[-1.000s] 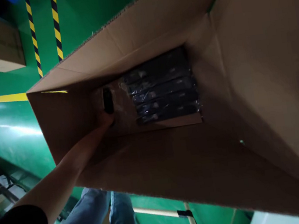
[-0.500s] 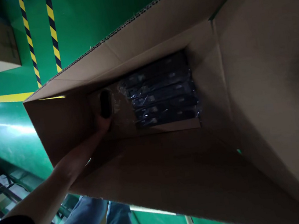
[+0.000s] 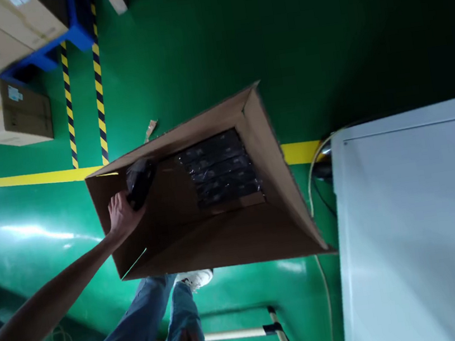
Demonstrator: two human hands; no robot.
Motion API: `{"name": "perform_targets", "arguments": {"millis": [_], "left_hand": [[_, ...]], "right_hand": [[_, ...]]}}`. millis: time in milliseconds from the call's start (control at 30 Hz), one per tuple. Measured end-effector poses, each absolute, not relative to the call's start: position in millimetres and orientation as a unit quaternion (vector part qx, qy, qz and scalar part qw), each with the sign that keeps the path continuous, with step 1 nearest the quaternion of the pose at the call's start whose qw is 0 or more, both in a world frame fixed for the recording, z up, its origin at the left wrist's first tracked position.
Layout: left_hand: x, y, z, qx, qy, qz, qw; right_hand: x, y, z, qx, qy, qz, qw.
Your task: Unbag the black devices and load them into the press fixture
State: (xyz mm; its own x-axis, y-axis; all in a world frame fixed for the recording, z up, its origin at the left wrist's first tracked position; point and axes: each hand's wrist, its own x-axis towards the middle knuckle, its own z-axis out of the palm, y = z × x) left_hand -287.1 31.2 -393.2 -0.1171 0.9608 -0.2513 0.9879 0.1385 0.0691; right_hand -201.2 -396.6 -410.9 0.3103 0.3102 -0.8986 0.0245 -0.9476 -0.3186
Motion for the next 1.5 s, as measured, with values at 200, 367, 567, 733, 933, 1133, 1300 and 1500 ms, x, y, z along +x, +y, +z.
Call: {"name": "perform_targets", "arguments": {"millis": [200, 367, 567, 733, 933, 1133, 1300, 1500], "left_hand": [[-304, 18, -272, 0.818, 0.574, 0.039, 0.000], [-306, 11, -162, 0.889, 0.443, 0.107, -0.041], [-314, 4, -53, 0.953, 0.270, 0.141, 0.009], [-314, 39, -7, 0.968, 0.130, 0.208, -0.041], [-243, 73, 21, 0.973, -0.014, 0.230, 0.007], [-123, 37, 78, 0.978, -0.142, 0.130, 0.084], [-13, -40, 140, 0.944, -0.285, 0.059, 0.153], [94, -155, 171, 0.896, -0.418, -0.027, 0.147]], "right_hand": [[-163, -286, -376, -0.785, -0.172, 0.519, 0.292], [-91, -152, -304, -0.760, -0.311, 0.356, 0.445], [-20, -52, -163, -0.686, -0.530, 0.191, 0.460], [-10, -86, -76, -0.660, -0.542, 0.204, 0.478], [-22, -189, -14, -0.731, -0.409, 0.200, 0.509], [-30, -290, 36, -0.763, -0.194, 0.160, 0.595], [-32, -363, 50, -0.745, -0.015, 0.084, 0.662], [-20, -444, 51, -0.724, 0.089, 0.018, 0.684]]}}
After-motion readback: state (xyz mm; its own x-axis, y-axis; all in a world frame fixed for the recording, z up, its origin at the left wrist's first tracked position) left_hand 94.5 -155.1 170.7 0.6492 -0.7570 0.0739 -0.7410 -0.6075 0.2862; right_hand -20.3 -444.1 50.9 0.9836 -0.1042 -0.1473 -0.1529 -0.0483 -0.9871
